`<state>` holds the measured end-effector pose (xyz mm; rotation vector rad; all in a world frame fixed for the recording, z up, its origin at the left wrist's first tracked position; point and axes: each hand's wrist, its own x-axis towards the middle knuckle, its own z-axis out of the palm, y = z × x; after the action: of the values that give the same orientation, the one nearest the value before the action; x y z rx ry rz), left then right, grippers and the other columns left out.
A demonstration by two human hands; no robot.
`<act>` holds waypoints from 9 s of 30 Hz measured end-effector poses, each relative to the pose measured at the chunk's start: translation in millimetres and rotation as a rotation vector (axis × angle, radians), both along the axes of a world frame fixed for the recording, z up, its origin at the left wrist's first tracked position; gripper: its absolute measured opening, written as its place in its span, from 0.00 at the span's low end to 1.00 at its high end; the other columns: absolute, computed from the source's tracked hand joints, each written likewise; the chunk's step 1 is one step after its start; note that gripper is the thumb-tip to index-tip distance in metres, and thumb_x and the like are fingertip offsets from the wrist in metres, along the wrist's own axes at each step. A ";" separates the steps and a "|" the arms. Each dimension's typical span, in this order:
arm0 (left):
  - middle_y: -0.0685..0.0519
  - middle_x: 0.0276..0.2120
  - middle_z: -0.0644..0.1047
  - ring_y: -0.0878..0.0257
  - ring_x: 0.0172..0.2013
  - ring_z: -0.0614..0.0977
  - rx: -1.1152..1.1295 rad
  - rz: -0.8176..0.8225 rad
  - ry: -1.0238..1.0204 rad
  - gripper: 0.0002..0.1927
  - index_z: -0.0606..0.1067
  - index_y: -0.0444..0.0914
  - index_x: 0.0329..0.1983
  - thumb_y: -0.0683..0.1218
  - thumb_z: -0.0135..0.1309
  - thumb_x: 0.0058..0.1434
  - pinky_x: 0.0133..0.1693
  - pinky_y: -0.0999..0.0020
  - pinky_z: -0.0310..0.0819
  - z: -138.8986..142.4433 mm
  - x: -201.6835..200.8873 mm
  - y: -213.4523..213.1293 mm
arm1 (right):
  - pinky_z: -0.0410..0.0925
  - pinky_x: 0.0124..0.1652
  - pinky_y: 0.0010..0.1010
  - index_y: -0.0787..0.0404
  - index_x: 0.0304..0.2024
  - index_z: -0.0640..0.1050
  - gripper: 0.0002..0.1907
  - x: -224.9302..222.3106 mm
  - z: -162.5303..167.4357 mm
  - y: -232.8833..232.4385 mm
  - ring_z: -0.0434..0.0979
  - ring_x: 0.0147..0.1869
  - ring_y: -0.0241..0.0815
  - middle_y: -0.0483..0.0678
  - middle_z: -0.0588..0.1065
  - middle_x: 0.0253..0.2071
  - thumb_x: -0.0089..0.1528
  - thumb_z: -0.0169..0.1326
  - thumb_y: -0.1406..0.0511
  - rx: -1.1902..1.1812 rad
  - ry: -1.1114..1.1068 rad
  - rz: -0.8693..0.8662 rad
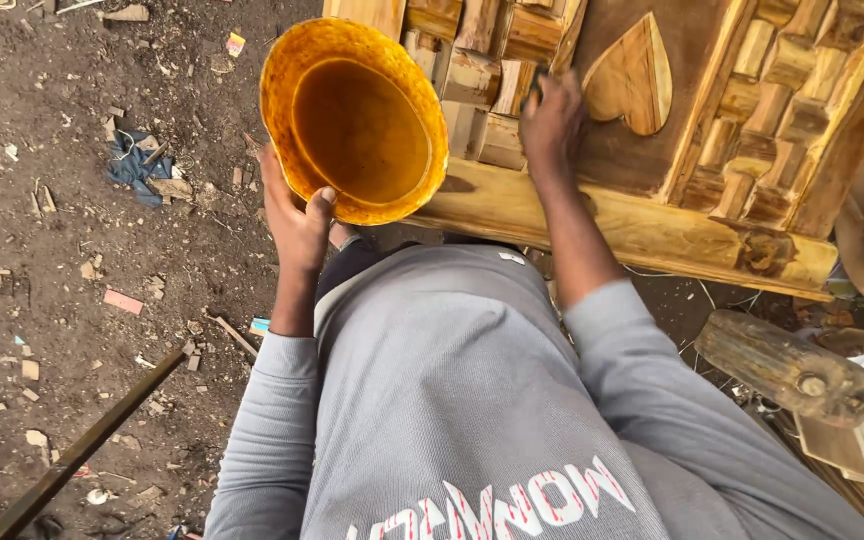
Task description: The person applies a yellow liquid finish to a wooden board with a woven pattern and a heart-shaped cutout using a cloth. The person repeatedly dips the cloth into a bucket and rubs the finish onto the wood surface.
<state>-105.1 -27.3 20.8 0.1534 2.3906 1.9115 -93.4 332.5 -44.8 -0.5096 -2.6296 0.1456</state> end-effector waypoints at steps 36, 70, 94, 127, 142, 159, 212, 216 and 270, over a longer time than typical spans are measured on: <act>0.41 0.65 0.68 0.49 0.68 0.72 0.053 -0.043 -0.017 0.53 0.61 0.33 0.73 0.77 0.53 0.62 0.69 0.52 0.66 1.9 -7.2 -11.1 | 0.55 0.70 0.55 0.56 0.58 0.81 0.23 4.7 2.1 26.7 0.59 0.74 0.66 0.56 0.70 0.62 0.60 0.66 0.68 -0.072 -0.401 0.113; 0.40 0.65 0.69 0.46 0.66 0.73 -0.026 -0.054 0.036 0.51 0.61 0.32 0.73 0.75 0.51 0.63 0.67 0.52 0.66 8.6 -4.9 -5.7 | 0.66 0.64 0.42 0.57 0.55 0.79 0.21 -63.6 21.1 -2.4 0.71 0.63 0.50 0.48 0.74 0.55 0.60 0.67 0.68 -0.139 -0.386 0.656; 0.43 0.63 0.73 0.52 0.64 0.77 0.052 0.042 0.016 0.49 0.63 0.35 0.72 0.73 0.54 0.62 0.65 0.54 0.70 7.5 -2.5 12.4 | 0.64 0.58 0.52 0.61 0.53 0.80 0.18 -48.9 4.0 4.2 0.68 0.63 0.62 0.60 0.71 0.58 0.59 0.62 0.70 0.000 -0.257 0.520; 0.42 0.61 0.74 0.50 0.63 0.78 0.064 0.038 -0.004 0.51 0.63 0.34 0.71 0.76 0.53 0.59 0.64 0.53 0.73 29.0 -17.6 4.5 | 0.70 0.54 0.44 0.64 0.52 0.81 0.21 -42.1 24.8 -10.1 0.76 0.56 0.58 0.59 0.76 0.51 0.55 0.66 0.75 -0.281 -0.026 0.467; 0.42 0.61 0.74 0.51 0.63 0.79 0.013 0.013 -0.028 0.51 0.62 0.36 0.72 0.76 0.51 0.60 0.65 0.53 0.73 16.5 -12.7 4.8 | 0.75 0.46 0.34 0.57 0.51 0.83 0.17 -70.2 26.9 -28.3 0.81 0.46 0.44 0.50 0.81 0.43 0.59 0.65 0.74 -0.382 -0.363 0.346; 0.41 0.61 0.73 0.48 0.63 0.78 0.055 0.000 -0.018 0.48 0.61 0.34 0.71 0.70 0.54 0.59 0.65 0.51 0.73 27.5 -18.0 5.1 | 0.72 0.63 0.38 0.54 0.57 0.80 0.21 -64.3 15.7 -19.7 0.74 0.63 0.49 0.53 0.75 0.58 0.61 0.68 0.68 -0.279 -0.161 0.414; 0.40 0.59 0.76 0.49 0.61 0.80 0.187 -0.056 -0.066 0.49 0.57 0.34 0.71 0.71 0.56 0.61 0.64 0.54 0.74 16.5 -14.3 0.1 | 0.73 0.44 0.42 0.60 0.33 0.83 0.07 -92.0 14.5 -69.0 0.80 0.44 0.53 0.52 0.78 0.35 0.56 0.56 0.73 -0.118 -0.091 0.503; 0.42 0.61 0.75 0.51 0.62 0.80 0.062 -0.026 -0.017 0.47 0.60 0.35 0.71 0.70 0.53 0.60 0.63 0.54 0.74 14.5 -14.4 -0.1 | 0.74 0.43 0.40 0.56 0.33 0.85 0.09 -59.1 33.1 -28.6 0.81 0.41 0.48 0.49 0.80 0.34 0.65 0.55 0.67 -0.489 -0.259 0.316; 0.44 0.60 0.75 0.51 0.61 0.81 0.036 0.061 -0.004 0.50 0.63 0.38 0.72 0.77 0.51 0.60 0.61 0.55 0.77 21.3 -7.8 5.4 | 0.77 0.45 0.34 0.54 0.45 0.86 0.12 -32.4 19.3 5.6 0.81 0.51 0.44 0.43 0.82 0.43 0.60 0.60 0.71 0.061 -0.225 0.924</act>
<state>-112.8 -21.9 42.1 0.0799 2.3864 1.9795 -125.7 338.1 -25.4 0.7811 -2.8598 0.2995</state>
